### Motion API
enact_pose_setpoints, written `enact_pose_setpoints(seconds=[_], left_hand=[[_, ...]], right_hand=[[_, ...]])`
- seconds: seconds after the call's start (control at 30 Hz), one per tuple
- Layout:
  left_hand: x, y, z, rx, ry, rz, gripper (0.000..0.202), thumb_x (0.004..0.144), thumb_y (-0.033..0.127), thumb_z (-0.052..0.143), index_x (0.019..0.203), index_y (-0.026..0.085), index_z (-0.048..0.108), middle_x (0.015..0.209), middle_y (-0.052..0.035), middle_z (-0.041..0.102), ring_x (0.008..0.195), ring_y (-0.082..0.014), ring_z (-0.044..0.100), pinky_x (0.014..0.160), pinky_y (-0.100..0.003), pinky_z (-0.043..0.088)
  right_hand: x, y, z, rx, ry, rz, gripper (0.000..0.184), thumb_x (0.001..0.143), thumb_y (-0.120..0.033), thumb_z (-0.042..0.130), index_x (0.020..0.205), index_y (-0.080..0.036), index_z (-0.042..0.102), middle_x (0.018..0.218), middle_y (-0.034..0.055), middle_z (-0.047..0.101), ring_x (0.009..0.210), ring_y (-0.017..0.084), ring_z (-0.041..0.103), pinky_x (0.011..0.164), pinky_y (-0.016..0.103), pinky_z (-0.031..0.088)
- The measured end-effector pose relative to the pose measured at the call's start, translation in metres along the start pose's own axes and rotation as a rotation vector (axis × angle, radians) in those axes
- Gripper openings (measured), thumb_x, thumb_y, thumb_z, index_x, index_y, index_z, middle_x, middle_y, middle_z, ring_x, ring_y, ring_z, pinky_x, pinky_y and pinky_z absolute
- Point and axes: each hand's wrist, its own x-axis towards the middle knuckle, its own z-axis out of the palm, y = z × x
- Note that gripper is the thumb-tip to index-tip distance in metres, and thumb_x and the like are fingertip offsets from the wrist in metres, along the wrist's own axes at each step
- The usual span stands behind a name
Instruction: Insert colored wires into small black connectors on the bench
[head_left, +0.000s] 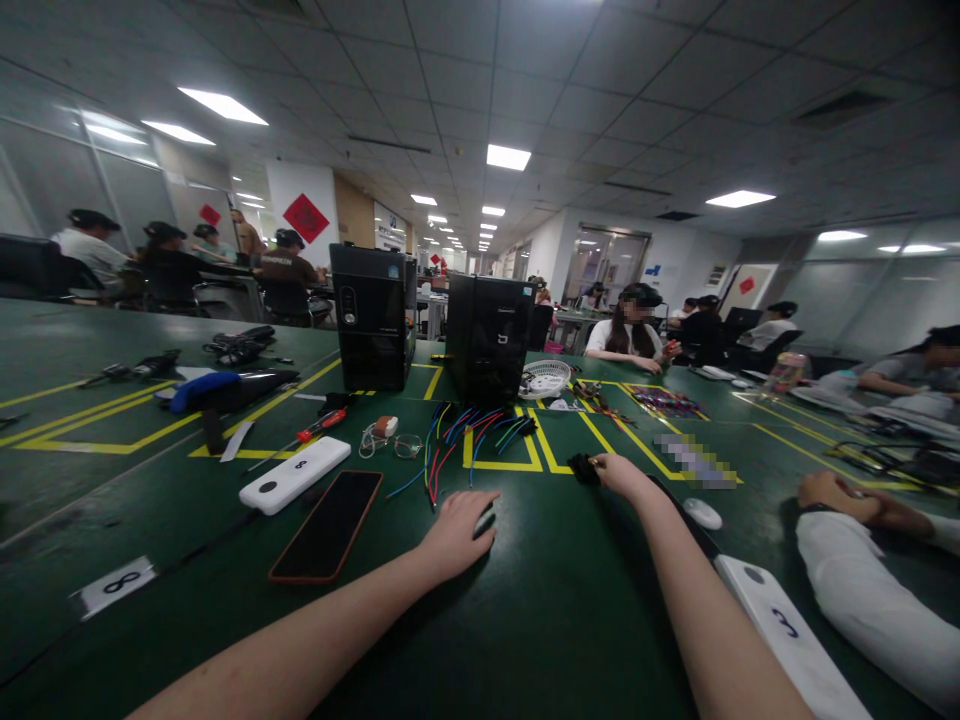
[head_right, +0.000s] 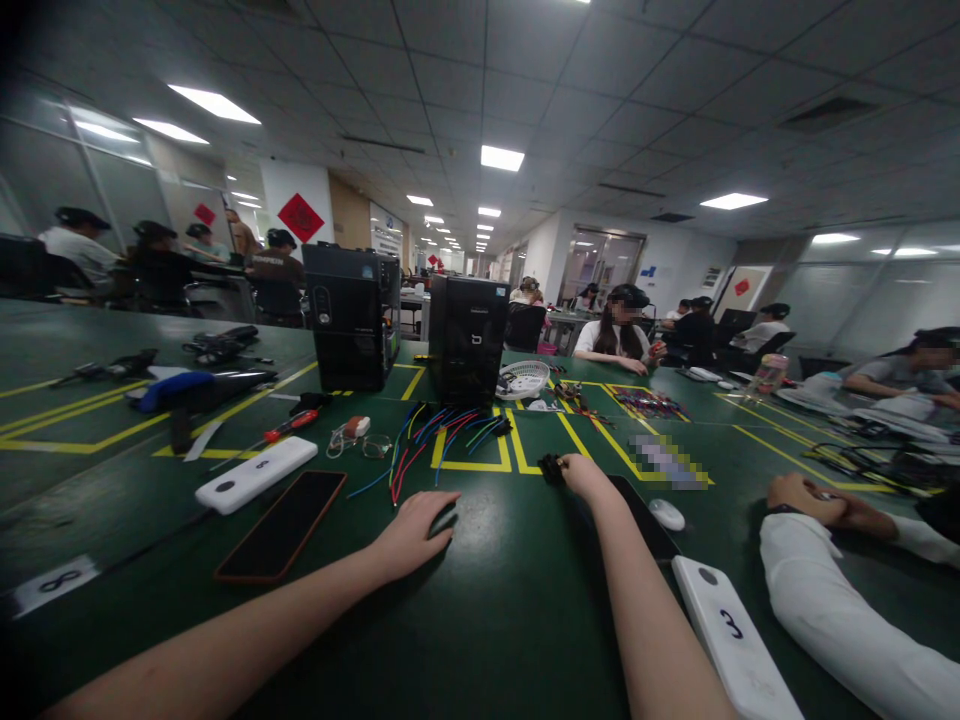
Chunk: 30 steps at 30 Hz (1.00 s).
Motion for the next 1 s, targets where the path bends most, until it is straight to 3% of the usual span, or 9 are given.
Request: enact_pose_setpoints(seconds=[0.13, 0.27, 0.33, 0.43, 0.67, 1.0], left_hand=[[0.0, -0.002, 0.001, 0.003, 0.003, 0.006, 0.049, 0.078, 0.027, 0.05, 0.126, 0.023, 0.042, 0.125, -0.0055, 0.051, 0.118, -0.0226, 0.042, 0.104, -0.041, 0.024], [0.0, -0.001, 0.001, 0.006, 0.002, 0.006, 0.049, 0.078, 0.027, 0.05, 0.126, 0.023, 0.042, 0.125, -0.0057, 0.051, 0.118, -0.0227, 0.042, 0.104, -0.041, 0.024], [0.0, -0.001, 0.0, 0.007, 0.006, 0.005, 0.048, 0.078, 0.027, 0.05, 0.126, 0.023, 0.042, 0.125, -0.0059, 0.051, 0.117, -0.0227, 0.042, 0.103, -0.041, 0.024], [-0.001, -0.001, 0.0, 0.005, 0.012, 0.011, 0.048, 0.078, 0.026, 0.05, 0.125, 0.022, 0.042, 0.124, -0.0057, 0.051, 0.116, -0.0224, 0.043, 0.103, -0.04, 0.024], [-0.001, -0.006, 0.003, -0.003, 0.026, 0.036, 0.047, 0.079, 0.028, 0.05, 0.125, 0.023, 0.042, 0.123, -0.0051, 0.051, 0.116, -0.0219, 0.042, 0.103, -0.04, 0.025], [0.0, -0.009, 0.007, 0.016, 0.037, 0.052, 0.046, 0.078, 0.027, 0.052, 0.123, 0.024, 0.044, 0.121, -0.004, 0.052, 0.114, -0.022, 0.043, 0.103, -0.041, 0.025]], right_hand=[[-0.001, 0.001, -0.003, -0.036, 0.113, -0.022, 0.032, 0.083, -0.031, 0.045, 0.106, -0.015, 0.061, 0.104, 0.0112, 0.063, 0.093, 0.02, 0.057, 0.074, 0.024, 0.041], [0.001, -0.001, -0.006, -0.16, 0.271, -0.109, 0.03, 0.083, -0.017, 0.042, 0.108, -0.012, 0.059, 0.113, 0.0162, 0.057, 0.103, 0.023, 0.052, 0.083, 0.028, 0.038], [0.004, -0.006, -0.006, -0.202, 0.252, -0.12, 0.029, 0.082, -0.011, 0.04, 0.099, -0.01, 0.063, 0.107, 0.0173, 0.06, 0.1, 0.023, 0.054, 0.083, 0.027, 0.038], [0.013, -0.013, -0.003, -0.193, 0.227, -0.073, 0.03, 0.084, -0.014, 0.037, 0.093, -0.011, 0.065, 0.096, 0.0146, 0.064, 0.09, 0.02, 0.058, 0.077, 0.025, 0.04], [0.029, -0.02, 0.003, -0.239, 0.244, -0.025, 0.026, 0.08, -0.015, 0.042, 0.09, -0.013, 0.066, 0.091, 0.013, 0.065, 0.085, 0.02, 0.059, 0.069, 0.025, 0.04], [0.035, -0.024, 0.007, -0.294, 0.241, -0.081, 0.027, 0.081, -0.015, 0.042, 0.083, -0.013, 0.068, 0.091, 0.0123, 0.063, 0.082, 0.017, 0.058, 0.068, 0.023, 0.038]])
